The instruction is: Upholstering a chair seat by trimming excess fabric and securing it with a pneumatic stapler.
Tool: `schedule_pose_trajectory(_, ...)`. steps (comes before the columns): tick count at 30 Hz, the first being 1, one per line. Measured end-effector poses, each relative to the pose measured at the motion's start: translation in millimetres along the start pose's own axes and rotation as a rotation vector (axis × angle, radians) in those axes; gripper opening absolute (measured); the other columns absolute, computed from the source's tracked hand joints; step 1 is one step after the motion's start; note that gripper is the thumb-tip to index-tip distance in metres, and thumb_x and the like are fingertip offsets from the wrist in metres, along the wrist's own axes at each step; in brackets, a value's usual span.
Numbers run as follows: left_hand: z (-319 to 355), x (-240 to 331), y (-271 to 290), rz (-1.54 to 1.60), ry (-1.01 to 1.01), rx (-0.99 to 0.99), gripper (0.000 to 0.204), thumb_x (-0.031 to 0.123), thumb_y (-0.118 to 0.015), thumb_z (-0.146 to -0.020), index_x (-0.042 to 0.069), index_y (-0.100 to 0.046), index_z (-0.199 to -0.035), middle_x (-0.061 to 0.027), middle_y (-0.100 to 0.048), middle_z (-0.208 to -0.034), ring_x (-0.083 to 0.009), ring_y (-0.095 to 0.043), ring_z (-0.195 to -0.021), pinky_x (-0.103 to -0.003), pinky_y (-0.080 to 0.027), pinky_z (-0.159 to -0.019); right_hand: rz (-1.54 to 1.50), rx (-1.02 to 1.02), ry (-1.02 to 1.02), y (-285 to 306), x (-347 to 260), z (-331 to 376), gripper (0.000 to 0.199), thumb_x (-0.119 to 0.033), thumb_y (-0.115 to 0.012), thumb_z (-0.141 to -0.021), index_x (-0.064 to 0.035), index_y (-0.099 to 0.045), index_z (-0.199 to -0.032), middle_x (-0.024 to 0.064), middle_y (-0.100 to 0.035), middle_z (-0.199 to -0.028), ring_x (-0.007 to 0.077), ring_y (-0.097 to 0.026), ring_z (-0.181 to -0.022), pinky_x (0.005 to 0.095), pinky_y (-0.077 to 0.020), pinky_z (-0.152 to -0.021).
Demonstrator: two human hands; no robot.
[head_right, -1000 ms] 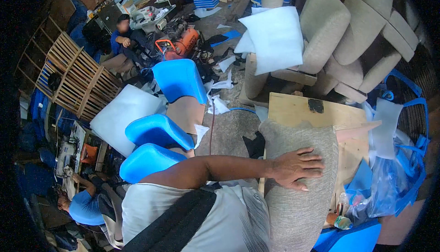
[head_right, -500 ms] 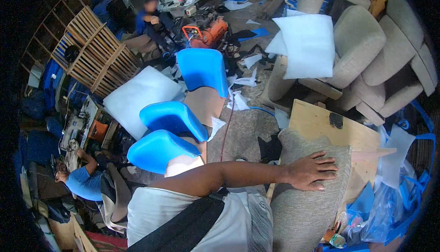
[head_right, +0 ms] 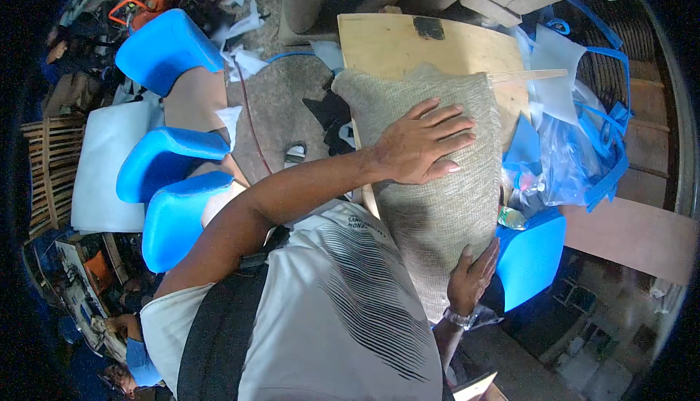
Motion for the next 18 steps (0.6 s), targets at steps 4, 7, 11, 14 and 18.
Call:
schedule_pose_trajectory(4, -23.2, 9.4, 4.1, 0.074, -0.022, -0.027, 0.055, 0.046, -0.058, -0.093, 0.011, -0.055, -0.136, -0.0103, -0.046, -0.146, -0.0283, -0.035, -0.142, -0.052, -0.021, -0.119, 0.025, 0.157, 0.035, 21.3, -0.8, -13.7, 0.066, -0.045, -0.040, -0.102, 0.0048, -0.038, -0.146, 0.0308, -0.045, -0.143, 0.0482, -0.045, -0.130, 0.0522, -0.0359, -0.108)
schedule_pose_trajectory(7, -31.0, 11.3, 1.1, 0.018, -0.019, -0.045, 0.056, 0.046, -0.058, -0.093, 0.011, -0.055, -0.136, -0.0103, -0.046, -0.146, -0.0286, -0.034, -0.143, -0.052, -0.020, -0.119, -0.055, 0.156, 0.007, 20.4, 12.5, -24.8, 0.067, -0.047, -0.039, -0.102, 0.0056, -0.041, -0.144, 0.0299, -0.048, -0.141, 0.0469, -0.047, -0.129, 0.0507, -0.0370, -0.107)
schedule_pose_trajectory(11, -24.3, 11.5, -2.3, 0.180, -0.126, 0.003, 0.052, 0.042, -0.061, -0.092, 0.006, -0.060, -0.129, -0.0107, -0.055, -0.139, -0.0264, -0.045, -0.137, -0.050, -0.028, -0.117, -0.101, 0.190, -0.028, 18.9, 21.0, -19.2, 0.071, -0.053, -0.037, -0.101, 0.0046, -0.045, -0.142, 0.0283, -0.050, -0.141, 0.0448, -0.048, -0.129, 0.0492, -0.0375, -0.107)
schedule_pose_trajectory(14, -3.6, 11.0, -16.9, 0.358, -0.327, 0.093, 0.041, 0.030, -0.064, -0.092, 0.007, -0.063, -0.126, -0.0093, -0.059, -0.135, -0.0235, -0.054, -0.129, -0.045, -0.039, -0.110, -0.097, 0.185, -0.027, 17.8, 21.4, -21.8, 0.069, -0.051, -0.037, -0.101, 0.0030, -0.045, -0.143, 0.0269, -0.051, -0.141, 0.0441, -0.049, -0.128, 0.0490, -0.0376, -0.107)
schedule_pose_trajectory(18, 28.0, 27.9, -17.5, 0.395, -0.432, -0.011, 0.039, 0.024, -0.055, -0.092, 0.008, -0.063, -0.126, -0.0060, -0.055, -0.141, -0.0210, -0.044, -0.138, -0.042, -0.031, -0.116, -0.062, 0.148, -0.082, 16.8, 37.5, -17.5, 0.064, -0.048, -0.038, -0.101, -0.0029, -0.044, -0.145, 0.0211, -0.051, -0.143, 0.0395, -0.049, -0.130, 0.0472, -0.0368, -0.108)
Point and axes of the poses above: each hand's wrist, its own z-axis away from the middle knuckle, its own y-axis out of the back of the hand, x = y × z, the point moved 4 cm from there along -z, towards the middle knuckle
